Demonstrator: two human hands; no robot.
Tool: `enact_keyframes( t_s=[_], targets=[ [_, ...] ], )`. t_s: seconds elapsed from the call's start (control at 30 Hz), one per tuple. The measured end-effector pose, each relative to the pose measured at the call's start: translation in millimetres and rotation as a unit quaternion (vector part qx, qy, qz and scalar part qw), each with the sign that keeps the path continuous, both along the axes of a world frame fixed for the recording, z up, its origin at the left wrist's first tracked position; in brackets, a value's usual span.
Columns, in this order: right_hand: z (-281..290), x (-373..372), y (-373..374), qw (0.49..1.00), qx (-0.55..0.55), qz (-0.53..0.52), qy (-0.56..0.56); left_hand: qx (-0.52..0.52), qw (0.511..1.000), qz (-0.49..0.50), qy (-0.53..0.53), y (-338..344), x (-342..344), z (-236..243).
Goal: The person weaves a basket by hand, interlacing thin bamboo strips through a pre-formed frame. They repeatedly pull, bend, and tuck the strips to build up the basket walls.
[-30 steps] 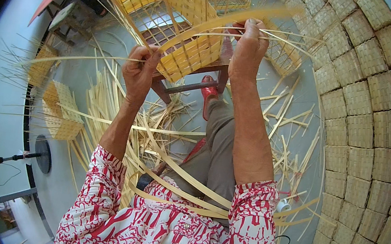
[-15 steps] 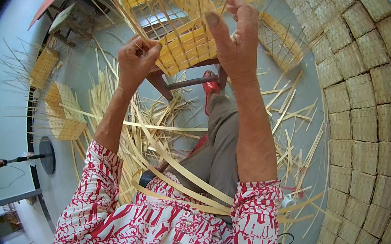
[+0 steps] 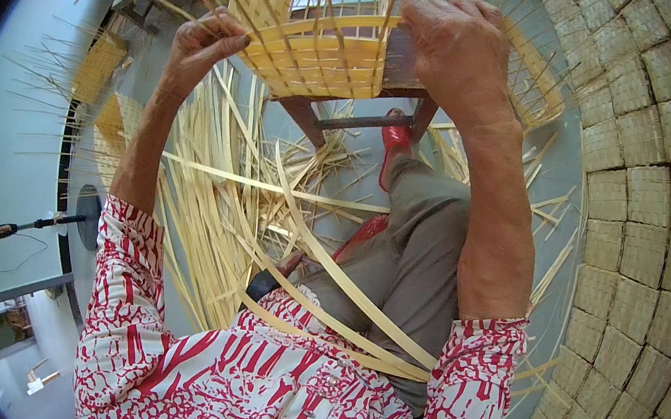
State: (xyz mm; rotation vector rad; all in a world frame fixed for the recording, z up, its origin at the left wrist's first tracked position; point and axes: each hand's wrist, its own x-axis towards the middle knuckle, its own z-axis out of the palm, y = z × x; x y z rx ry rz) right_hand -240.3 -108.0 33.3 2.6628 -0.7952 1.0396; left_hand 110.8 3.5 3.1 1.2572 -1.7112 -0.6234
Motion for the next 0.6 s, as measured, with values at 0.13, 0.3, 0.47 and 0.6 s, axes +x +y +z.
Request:
enact_keyframes(
  t_s=[0.13, 0.3, 0.47, 0.6],
  targets=[
    [9, -9, 8, 0.997, 0.056, -0.031, 0.04, 0.008, 1.0, 0.01, 0.026, -6, -7, -4],
    [-14, -21, 3, 0.975, 0.207, -0.056, 0.058, 0.01, 0.999, -0.013, -0.034, -14, -17, 6],
    [-23, -20, -7, 0.967, 0.253, -0.015, 0.029, 0.021, 0.999, 0.029, 0.02, -15, -11, -8],
    [-31, -23, -9, 0.964, 0.266, 0.021, -0.014, -0.122, 0.961, 0.172, 0.179, 1, -28, -18]
  ],
)
